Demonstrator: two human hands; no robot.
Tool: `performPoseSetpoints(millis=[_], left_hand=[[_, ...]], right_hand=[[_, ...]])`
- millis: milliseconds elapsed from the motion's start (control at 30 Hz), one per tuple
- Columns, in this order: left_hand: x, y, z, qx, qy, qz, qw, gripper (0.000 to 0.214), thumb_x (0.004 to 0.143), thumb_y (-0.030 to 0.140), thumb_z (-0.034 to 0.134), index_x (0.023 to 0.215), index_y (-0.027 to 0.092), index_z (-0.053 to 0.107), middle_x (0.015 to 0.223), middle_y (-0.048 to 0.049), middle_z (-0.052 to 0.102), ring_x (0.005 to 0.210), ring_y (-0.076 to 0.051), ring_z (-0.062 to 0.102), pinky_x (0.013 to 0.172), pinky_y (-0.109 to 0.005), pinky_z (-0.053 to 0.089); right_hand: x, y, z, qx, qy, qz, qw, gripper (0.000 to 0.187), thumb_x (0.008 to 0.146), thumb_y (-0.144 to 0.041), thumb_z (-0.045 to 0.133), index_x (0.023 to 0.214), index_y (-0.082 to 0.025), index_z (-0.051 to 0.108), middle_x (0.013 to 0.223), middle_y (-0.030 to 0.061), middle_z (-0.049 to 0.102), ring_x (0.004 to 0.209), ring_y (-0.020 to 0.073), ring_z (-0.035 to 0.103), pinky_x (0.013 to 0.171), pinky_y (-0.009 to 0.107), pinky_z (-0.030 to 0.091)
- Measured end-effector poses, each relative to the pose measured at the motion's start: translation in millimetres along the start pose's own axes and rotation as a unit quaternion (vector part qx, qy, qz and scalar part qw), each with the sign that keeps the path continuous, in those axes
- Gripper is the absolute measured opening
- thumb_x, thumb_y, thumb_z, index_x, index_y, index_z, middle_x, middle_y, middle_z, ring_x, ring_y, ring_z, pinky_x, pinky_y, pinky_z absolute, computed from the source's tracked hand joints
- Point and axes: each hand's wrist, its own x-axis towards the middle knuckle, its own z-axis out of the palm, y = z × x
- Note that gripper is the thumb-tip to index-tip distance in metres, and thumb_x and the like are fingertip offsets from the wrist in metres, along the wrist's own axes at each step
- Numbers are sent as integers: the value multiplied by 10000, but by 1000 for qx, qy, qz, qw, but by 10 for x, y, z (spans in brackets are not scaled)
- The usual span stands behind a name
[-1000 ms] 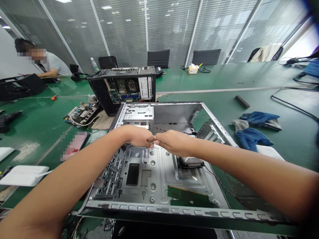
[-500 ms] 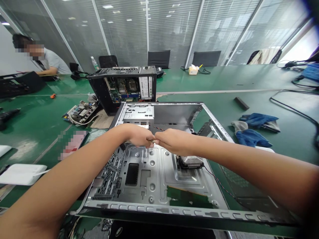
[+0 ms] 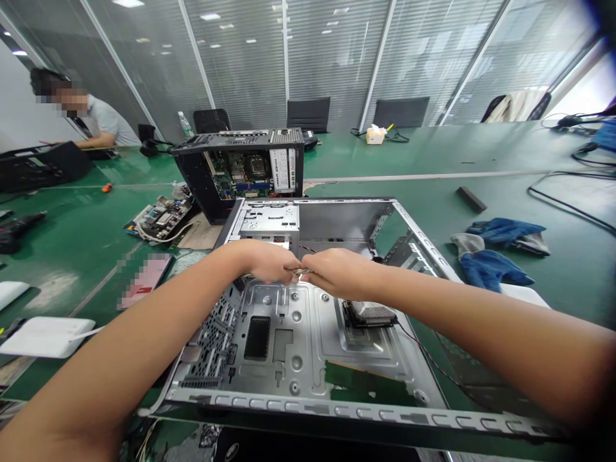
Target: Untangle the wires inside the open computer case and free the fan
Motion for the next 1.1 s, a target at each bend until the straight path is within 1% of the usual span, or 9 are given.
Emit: performPoseSetpoints(millis=[67, 200, 333, 467, 533, 667, 867, 1100], left_hand=[[-3, -1, 3, -2, 3, 4, 1000, 360, 794, 275, 428, 1066, 160, 633, 805, -62, 639, 654, -190, 537, 617, -326, 417], [-6, 6, 6, 19, 18, 6, 1000, 288, 801, 246, 428, 987, 172, 635, 725, -36, 606, 620, -164, 502, 571, -296, 380], [-19, 36, -7, 27, 18, -9, 999, 286, 802, 233, 434, 1004, 177, 629, 769, -43, 627, 662, -164, 518, 604, -294, 390], [-17, 47, -3, 47, 25, -16, 998, 288, 809, 241, 445, 1019, 176, 631, 835, -59, 640, 721, -176, 533, 655, -301, 405], [-6, 38, 8, 56, 28, -12, 998, 284, 814, 249, 445, 1010, 177, 638, 846, -67, 643, 729, -184, 534, 663, -309, 407], [10, 19, 25, 61, 31, -10, 998, 271, 819, 253, 447, 974, 172, 654, 854, -75, 649, 721, -193, 536, 667, -320, 404], [4, 18, 33, 61, 38, -12, 997, 257, 834, 252, 445, 943, 169, 661, 837, -62, 647, 701, -173, 529, 634, -290, 381], [8, 17, 39, 64, 40, -19, 997, 304, 843, 291, 450, 1021, 172, 666, 845, -68, 654, 721, -181, 541, 644, -285, 387]], right_hand=[[3, -15, -7, -1, -6, 11, 1000, 303, 973, -362, 311, 948, -178, 550, 805, 55, 647, 667, 164, 540, 543, 293, 210], [13, -44, -15, 25, -11, 41, 999, 341, 979, -377, 299, 928, -179, 571, 808, 61, 646, 679, 164, 536, 553, 289, 232], [20, -57, -11, 72, -6, 60, 996, 350, 974, -369, 294, 911, -176, 579, 792, 62, 633, 674, 156, 514, 566, 283, 259], [31, -55, -1, 127, -6, 70, 989, 340, 962, -369, 306, 837, -184, 562, 714, 39, 584, 608, 137, 449, 553, 275, 263], [42, -47, 8, 155, -7, 70, 985, 328, 956, -369, 319, 797, -189, 542, 677, 25, 557, 587, 132, 428, 555, 272, 269], [71, -27, 25, 209, -9, 61, 976, 316, 949, -362, 334, 754, -190, 514, 686, 22, 543, 625, 137, 448, 587, 270, 291], [90, -30, 14, 250, -14, 61, 966, 304, 938, -333, 346, 680, -194, 428, 654, -2, 470, 610, 124, 407, 590, 267, 286], [81, -48, -52, 268, -32, 59, 961, 318, 925, -322, 342, 631, -205, 370, 604, -28, 387, 577, 117, 351, 566, 272, 268]])
